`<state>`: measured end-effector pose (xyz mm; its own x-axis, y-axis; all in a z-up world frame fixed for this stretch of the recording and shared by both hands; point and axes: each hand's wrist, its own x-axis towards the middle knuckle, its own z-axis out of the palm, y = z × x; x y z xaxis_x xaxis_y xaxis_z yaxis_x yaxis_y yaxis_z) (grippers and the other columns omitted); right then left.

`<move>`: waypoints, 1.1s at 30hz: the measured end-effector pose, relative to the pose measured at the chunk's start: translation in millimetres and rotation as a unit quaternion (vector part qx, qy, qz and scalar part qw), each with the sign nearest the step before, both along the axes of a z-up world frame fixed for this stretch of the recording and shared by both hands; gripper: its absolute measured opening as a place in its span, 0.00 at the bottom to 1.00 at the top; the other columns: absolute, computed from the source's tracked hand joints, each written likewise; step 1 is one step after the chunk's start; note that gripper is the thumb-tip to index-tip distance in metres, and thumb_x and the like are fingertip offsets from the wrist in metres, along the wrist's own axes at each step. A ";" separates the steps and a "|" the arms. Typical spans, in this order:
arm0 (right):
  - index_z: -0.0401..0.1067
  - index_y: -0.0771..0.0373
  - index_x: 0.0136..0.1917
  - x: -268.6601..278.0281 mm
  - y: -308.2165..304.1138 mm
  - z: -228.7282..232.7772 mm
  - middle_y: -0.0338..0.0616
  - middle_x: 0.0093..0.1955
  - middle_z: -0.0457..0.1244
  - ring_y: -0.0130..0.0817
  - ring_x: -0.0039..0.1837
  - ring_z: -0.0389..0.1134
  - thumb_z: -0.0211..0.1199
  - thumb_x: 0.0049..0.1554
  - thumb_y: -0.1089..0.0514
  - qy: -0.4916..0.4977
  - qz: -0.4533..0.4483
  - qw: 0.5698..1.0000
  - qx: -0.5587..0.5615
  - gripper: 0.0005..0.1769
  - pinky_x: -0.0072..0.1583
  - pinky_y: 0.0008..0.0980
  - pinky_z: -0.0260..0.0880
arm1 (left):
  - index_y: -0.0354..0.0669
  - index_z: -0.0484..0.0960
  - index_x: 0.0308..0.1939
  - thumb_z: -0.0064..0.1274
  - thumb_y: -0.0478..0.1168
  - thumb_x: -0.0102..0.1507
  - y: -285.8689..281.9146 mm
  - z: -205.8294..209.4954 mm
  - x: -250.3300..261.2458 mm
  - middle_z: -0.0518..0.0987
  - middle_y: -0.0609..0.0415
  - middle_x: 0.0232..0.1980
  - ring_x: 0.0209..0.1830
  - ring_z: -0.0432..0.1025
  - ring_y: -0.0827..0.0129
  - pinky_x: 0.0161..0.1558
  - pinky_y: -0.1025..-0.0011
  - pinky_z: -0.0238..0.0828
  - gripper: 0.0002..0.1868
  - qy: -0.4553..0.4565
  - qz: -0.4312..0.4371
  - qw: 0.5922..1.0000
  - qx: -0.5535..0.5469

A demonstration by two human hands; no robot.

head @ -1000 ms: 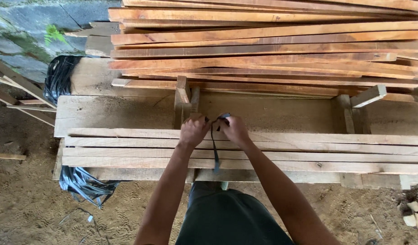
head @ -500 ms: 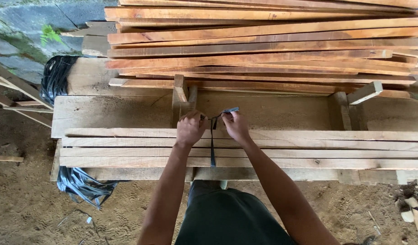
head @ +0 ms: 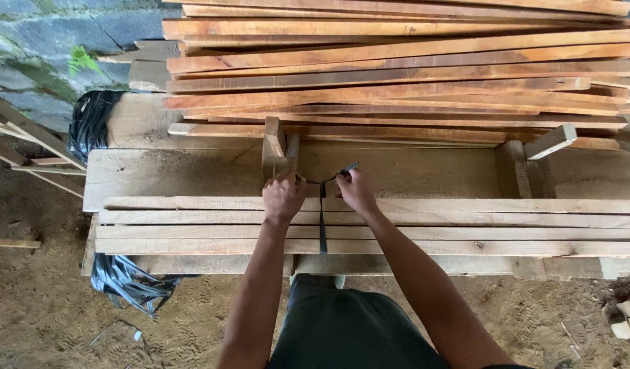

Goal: Bundling thin wood planks together using strips of rubber.

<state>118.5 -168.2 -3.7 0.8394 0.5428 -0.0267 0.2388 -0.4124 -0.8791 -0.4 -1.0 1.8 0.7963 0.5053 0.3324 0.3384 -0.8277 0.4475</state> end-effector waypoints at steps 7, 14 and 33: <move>0.74 0.72 0.54 5.5 -19.0 -9.9 0.61 0.44 0.70 0.45 0.44 0.75 0.61 0.62 0.62 0.101 0.054 0.987 0.115 0.10 0.47 0.43 0.78 | 0.44 0.79 0.26 0.53 0.58 0.66 -20.3 36.4 -7.2 0.79 0.43 0.21 0.26 0.79 0.41 0.29 0.47 0.77 0.24 0.005 0.021 0.998 -0.063; 0.71 0.72 0.63 9.7 -19.6 -2.3 0.64 0.49 0.69 0.46 0.47 0.74 0.61 0.65 0.59 0.158 0.061 0.972 0.163 0.17 0.49 0.47 0.79 | 0.41 0.65 0.67 0.38 0.60 0.72 -19.2 -18.0 10.1 0.81 0.23 0.39 0.45 0.78 0.29 0.48 0.36 0.73 0.30 0.147 -0.036 0.956 -0.251; 0.77 0.68 0.60 1.5 -32.1 31.3 0.59 0.48 0.71 0.41 0.49 0.73 0.71 0.54 0.64 0.194 0.067 0.972 0.113 0.20 0.53 0.44 0.76 | 0.43 0.79 0.31 0.58 0.49 0.66 -31.3 7.1 8.2 0.81 0.47 0.28 0.31 0.79 0.48 0.31 0.54 0.76 0.15 0.047 -0.153 0.971 -0.178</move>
<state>119.9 -200.2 27.6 0.7115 0.6754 -0.1939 -0.0898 -0.1862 -0.9784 7.8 -32.3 8.9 0.9459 0.3091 0.0985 0.1541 -0.6951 0.7022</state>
